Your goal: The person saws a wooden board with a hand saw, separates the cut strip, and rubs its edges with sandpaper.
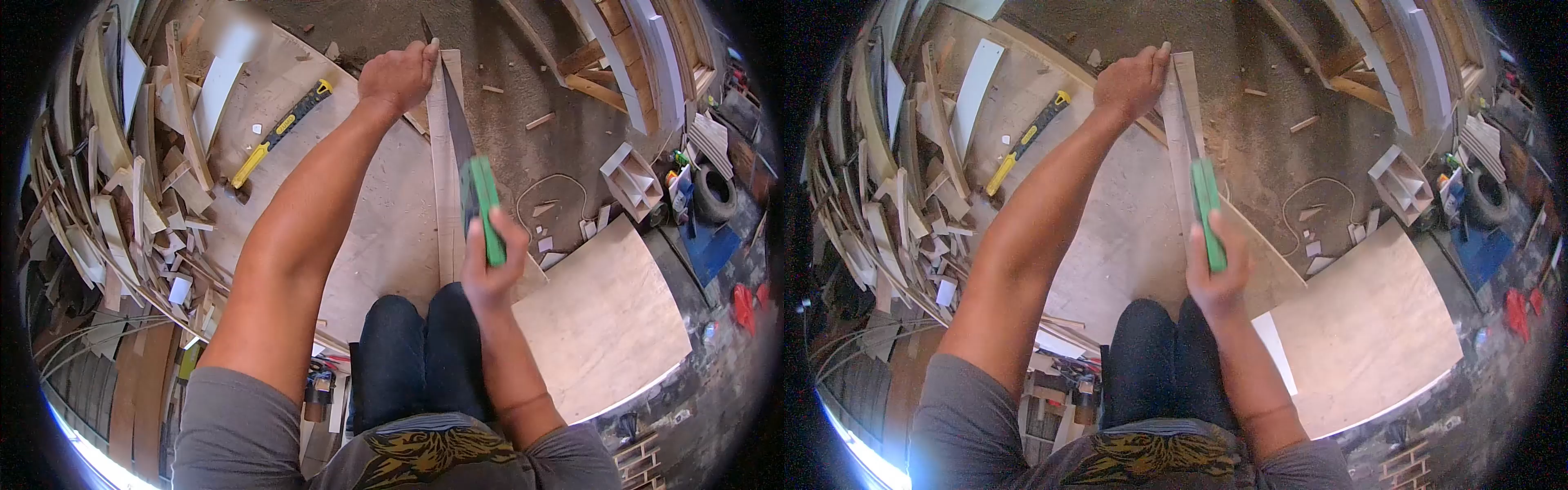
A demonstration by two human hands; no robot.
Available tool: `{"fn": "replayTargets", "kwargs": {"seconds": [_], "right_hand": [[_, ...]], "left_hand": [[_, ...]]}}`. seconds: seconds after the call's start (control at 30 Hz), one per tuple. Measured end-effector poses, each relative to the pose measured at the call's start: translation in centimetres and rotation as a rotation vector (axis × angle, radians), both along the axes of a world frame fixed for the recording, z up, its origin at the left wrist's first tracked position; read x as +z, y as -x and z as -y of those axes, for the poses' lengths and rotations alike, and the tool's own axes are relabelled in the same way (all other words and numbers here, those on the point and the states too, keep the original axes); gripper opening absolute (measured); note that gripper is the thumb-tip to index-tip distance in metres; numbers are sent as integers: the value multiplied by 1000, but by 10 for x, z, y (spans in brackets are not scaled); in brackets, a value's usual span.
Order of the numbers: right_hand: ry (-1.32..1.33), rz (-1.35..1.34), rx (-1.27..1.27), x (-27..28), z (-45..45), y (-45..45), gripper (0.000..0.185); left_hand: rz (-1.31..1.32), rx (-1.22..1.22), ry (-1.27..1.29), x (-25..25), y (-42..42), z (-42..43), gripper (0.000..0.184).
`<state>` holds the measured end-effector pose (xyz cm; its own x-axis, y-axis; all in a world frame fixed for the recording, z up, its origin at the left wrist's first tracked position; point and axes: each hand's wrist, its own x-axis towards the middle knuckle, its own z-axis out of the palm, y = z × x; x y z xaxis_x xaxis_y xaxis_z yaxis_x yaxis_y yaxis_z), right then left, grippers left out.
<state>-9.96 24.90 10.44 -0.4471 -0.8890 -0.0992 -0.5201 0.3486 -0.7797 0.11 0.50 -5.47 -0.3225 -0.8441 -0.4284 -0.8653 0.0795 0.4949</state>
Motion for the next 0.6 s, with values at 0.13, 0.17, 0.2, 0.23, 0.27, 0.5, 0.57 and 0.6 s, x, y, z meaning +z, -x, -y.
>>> {"fn": "replayTargets", "kwargs": {"seconds": [0.13, 0.17, 0.2, 0.23, 0.27, 0.5, 0.57, 0.6], "right_hand": [[57, 89, -15, 18, -69, -1, 32], [74, 80, 4, 20, -71, -2, 33], [91, 70, 22, 21, -74, -4, 33], [109, 61, 41, 26, -69, -7, 33], [92, -88, 75, 12, -46, -3, 34], [76, 68, -36, 12, -69, 2, 36], [114, -26, 100, 7, -68, 0, 32], [140, -259, 136, 0, -24, 1, 30]], "left_hand": [[-16, 5, -3, 4, 0, 2, 58], [-20, 11, -11, 5, 0, 1, 59], [-11, 11, -15, 5, -1, 2, 59], [-3, 6, -20, 4, 0, 4, 59], [3, -3, -29, 3, 0, 1, 59], [-10, -4, -4, 3, 0, 2, 58], [-10, -3, -11, 2, -1, 1, 58], [8, -11, -17, 3, -2, 0, 59]]}}
